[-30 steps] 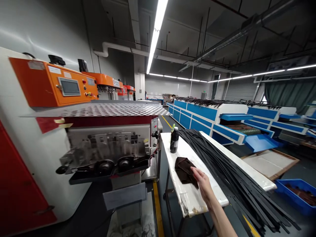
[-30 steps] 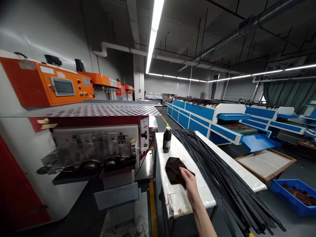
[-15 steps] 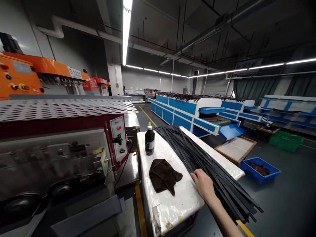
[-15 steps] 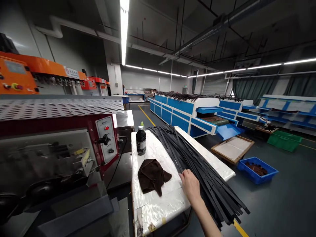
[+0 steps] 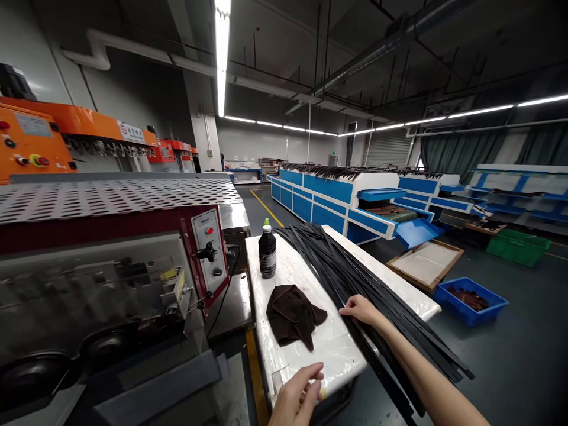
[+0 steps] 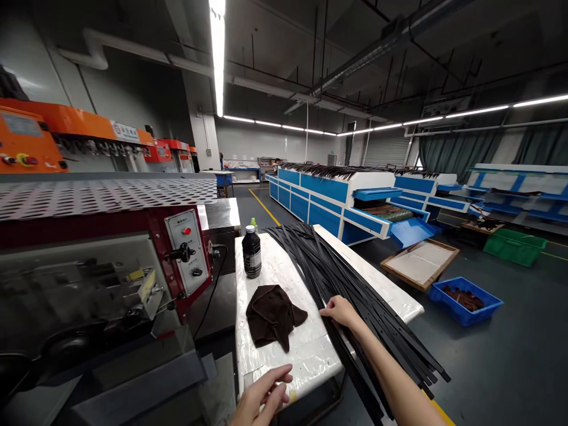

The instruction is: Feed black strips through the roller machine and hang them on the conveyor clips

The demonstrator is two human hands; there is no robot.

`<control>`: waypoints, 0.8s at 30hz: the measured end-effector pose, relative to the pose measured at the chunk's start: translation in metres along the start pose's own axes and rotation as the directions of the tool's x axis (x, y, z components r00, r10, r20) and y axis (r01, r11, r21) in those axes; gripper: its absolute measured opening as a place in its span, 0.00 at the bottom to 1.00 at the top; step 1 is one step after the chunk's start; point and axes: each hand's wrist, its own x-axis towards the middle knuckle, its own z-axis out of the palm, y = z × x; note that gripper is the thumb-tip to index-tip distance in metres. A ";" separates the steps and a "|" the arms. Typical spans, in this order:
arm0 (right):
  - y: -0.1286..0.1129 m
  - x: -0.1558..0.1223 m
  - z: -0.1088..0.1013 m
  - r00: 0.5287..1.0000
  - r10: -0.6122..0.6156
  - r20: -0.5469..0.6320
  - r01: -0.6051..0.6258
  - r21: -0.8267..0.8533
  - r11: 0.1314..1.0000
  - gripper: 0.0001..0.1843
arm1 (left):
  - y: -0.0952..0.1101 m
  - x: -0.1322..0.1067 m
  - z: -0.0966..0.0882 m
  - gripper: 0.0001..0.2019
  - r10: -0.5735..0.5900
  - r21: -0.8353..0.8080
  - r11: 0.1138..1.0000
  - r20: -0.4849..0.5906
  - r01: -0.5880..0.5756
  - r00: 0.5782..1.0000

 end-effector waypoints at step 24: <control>-0.155 -0.020 0.024 0.982 -0.037 0.183 -0.175 0.972 0.157 0.05 | 0.017 -0.048 -0.062 0.22 -0.290 0.040 0.955 -0.064 0.293 0.955</control>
